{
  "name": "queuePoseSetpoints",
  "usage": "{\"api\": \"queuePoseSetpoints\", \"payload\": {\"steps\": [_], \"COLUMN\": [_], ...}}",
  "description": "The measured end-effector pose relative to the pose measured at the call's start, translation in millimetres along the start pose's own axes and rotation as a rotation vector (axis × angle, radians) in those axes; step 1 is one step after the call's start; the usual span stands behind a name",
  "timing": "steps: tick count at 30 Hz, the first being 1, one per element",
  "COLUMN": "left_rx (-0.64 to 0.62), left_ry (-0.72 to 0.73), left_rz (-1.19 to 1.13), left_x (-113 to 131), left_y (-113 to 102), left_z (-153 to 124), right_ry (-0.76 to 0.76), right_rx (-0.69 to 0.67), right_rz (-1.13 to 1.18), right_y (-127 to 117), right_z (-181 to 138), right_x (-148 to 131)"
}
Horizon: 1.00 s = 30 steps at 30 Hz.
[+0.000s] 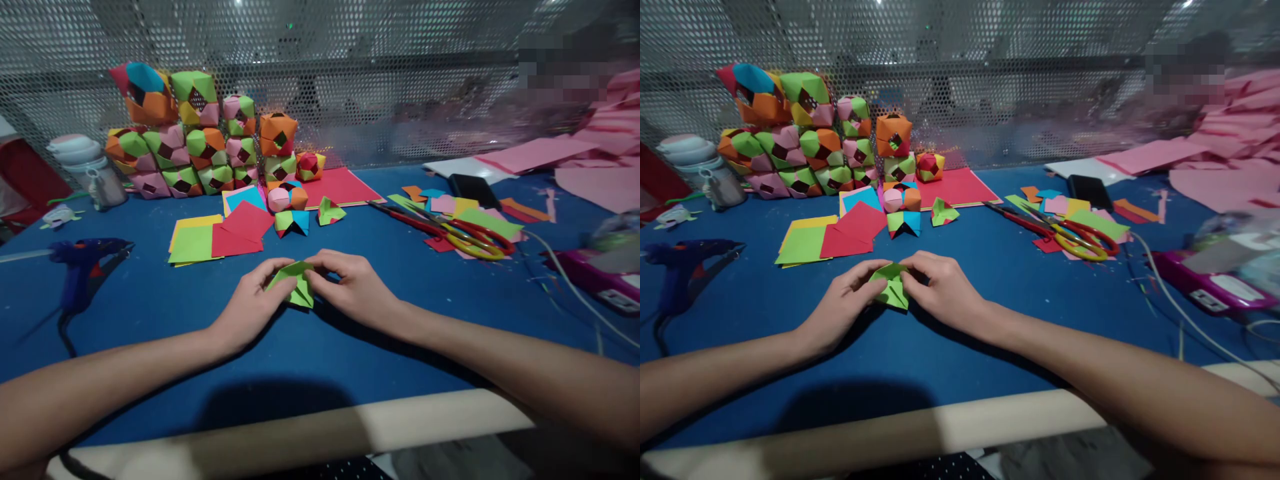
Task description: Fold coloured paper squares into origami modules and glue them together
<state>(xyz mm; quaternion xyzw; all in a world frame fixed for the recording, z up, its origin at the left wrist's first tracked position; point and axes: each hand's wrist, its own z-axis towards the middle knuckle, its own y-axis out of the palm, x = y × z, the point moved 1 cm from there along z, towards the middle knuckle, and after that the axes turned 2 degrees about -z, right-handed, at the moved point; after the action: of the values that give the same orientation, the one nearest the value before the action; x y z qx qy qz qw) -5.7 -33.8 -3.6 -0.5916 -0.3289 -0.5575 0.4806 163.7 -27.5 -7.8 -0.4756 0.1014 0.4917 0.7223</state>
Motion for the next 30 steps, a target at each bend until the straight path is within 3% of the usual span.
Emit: {"api": "queuePoseSetpoints", "payload": {"steps": [4, 8, 17, 30], "left_rx": [-0.029, 0.02, -0.007, -0.015], "left_ry": [0.002, -0.042, -0.069, -0.078], "left_rz": [-0.018, -0.081, -0.159, -0.095], "left_x": [0.2, -2.3, -5.9, -5.2], "left_y": [-0.5, -1.8, -1.6, -2.6], "left_z": [0.8, 2.5, 1.0, 2.4], "right_ry": [0.06, 0.18, 0.142, 0.398], "right_rx": [-0.023, -0.061, -0.04, -0.14], "right_rz": [0.038, 0.129, 0.147, 0.498], "right_y": [-1.6, -0.5, -0.5, -2.2], "right_z": [-1.6, -3.2, -2.6, 3.6], "right_x": [-1.9, -2.1, -0.4, 5.1]}}
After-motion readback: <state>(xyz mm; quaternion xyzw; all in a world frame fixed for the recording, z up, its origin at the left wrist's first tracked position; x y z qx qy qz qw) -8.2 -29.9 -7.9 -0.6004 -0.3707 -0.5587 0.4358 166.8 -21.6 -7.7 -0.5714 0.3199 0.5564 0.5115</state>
